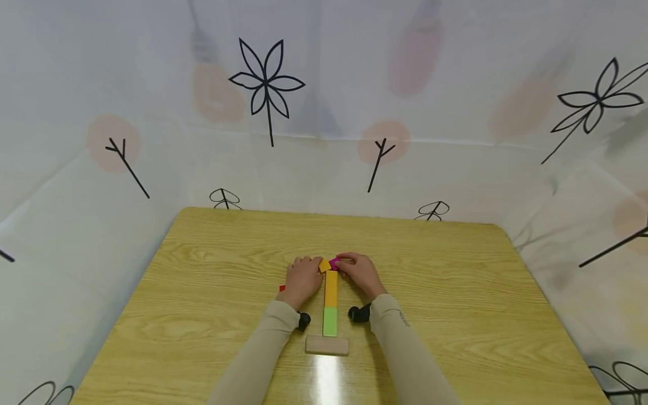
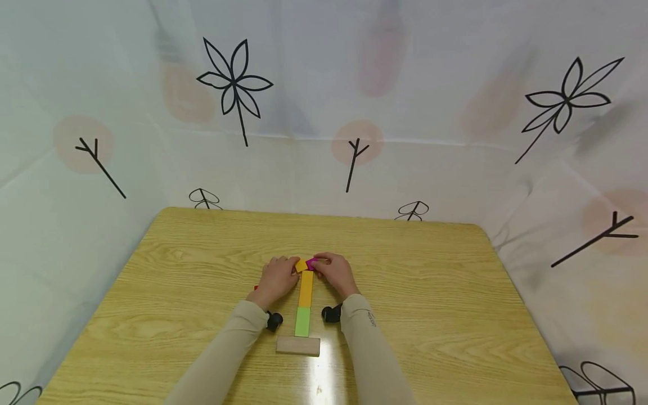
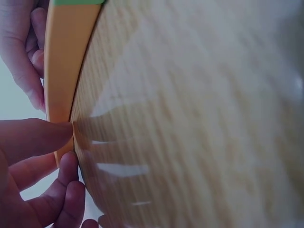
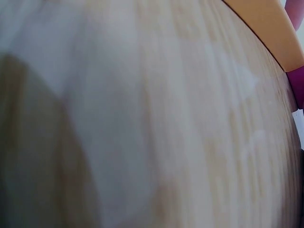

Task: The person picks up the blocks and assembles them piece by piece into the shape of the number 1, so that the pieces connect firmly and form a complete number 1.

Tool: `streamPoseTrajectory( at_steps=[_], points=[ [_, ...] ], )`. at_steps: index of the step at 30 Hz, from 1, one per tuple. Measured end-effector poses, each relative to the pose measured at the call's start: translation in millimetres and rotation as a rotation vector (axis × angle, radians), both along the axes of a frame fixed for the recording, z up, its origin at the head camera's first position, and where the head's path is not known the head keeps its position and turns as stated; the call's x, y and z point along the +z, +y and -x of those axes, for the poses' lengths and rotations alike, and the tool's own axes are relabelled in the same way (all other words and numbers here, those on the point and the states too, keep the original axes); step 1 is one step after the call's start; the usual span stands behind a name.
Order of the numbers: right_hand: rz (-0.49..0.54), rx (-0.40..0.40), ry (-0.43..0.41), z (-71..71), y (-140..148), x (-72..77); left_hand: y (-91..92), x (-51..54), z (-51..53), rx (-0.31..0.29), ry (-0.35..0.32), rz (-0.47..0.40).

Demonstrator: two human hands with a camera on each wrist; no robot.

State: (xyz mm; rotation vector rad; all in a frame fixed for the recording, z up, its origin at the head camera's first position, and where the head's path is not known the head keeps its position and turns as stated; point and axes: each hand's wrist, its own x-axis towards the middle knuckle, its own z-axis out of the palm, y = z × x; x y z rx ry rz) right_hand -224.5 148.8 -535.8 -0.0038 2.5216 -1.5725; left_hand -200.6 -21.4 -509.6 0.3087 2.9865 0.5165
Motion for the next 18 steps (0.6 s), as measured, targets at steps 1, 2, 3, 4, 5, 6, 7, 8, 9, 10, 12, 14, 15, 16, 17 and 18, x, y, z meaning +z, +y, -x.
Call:
streamPoseTrajectory(
  at_steps=[1,2,3,4,5,6,7,8,9,10,12,14,15,16,17,18],
  points=[
    [-0.002,0.002,0.002,0.1,0.1,-0.3,-0.2,-0.1,0.0,0.001,-0.003,-0.001],
    [-0.005,0.004,0.005,0.2,0.2,-0.7,-0.4,-0.1,-0.1,0.003,-0.005,-0.004],
    [-0.009,0.006,0.006,0.4,0.2,-1.0,-0.5,0.0,-0.2,0.005,-0.008,-0.006],
    [-0.010,0.007,0.006,0.5,0.2,-1.2,-0.6,0.1,-0.5,0.007,-0.010,-0.008],
    [-0.010,0.007,0.007,0.6,0.1,-1.4,-0.7,0.3,-0.9,0.009,-0.011,-0.010],
    [-0.011,0.007,0.006,0.8,0.1,-1.4,-0.9,0.6,-1.3,0.012,-0.012,-0.011],
    [-0.011,0.006,0.005,0.8,0.0,-1.3,-1.0,0.9,-1.6,0.015,-0.014,-0.015],
    [-0.009,0.006,0.003,1.0,-0.2,-1.2,-1.3,1.1,-2.0,0.017,-0.013,-0.019],
    [-0.005,0.004,0.000,1.0,-0.3,-1.1,-1.6,1.2,-2.4,0.020,-0.012,-0.021],
    [0.001,0.002,-0.003,1.1,-0.5,-0.9,-1.9,1.4,-2.7,0.022,-0.011,-0.024],
    [0.004,0.000,-0.005,1.3,-0.7,-0.8,-3.1,1.9,-3.3,0.025,-0.006,-0.027],
    [0.003,-0.002,-0.004,1.3,-0.8,-0.8,-4.5,1.7,-3.5,0.023,0.000,-0.033],
    [0.000,-0.005,-0.002,1.4,-0.9,-0.6,-5.5,1.5,-3.6,0.021,0.003,-0.036],
    [-0.005,-0.007,0.000,1.3,-0.9,-0.5,-6.5,1.4,-3.8,0.018,0.009,-0.047],
    [-0.010,-0.007,0.003,1.4,-1.0,-0.4,-7.6,1.1,-4.0,0.013,0.016,-0.063],
    [-0.014,-0.007,0.005,1.3,-0.9,-0.4,-8.7,0.9,-4.4,0.010,0.021,-0.081]
  ],
)
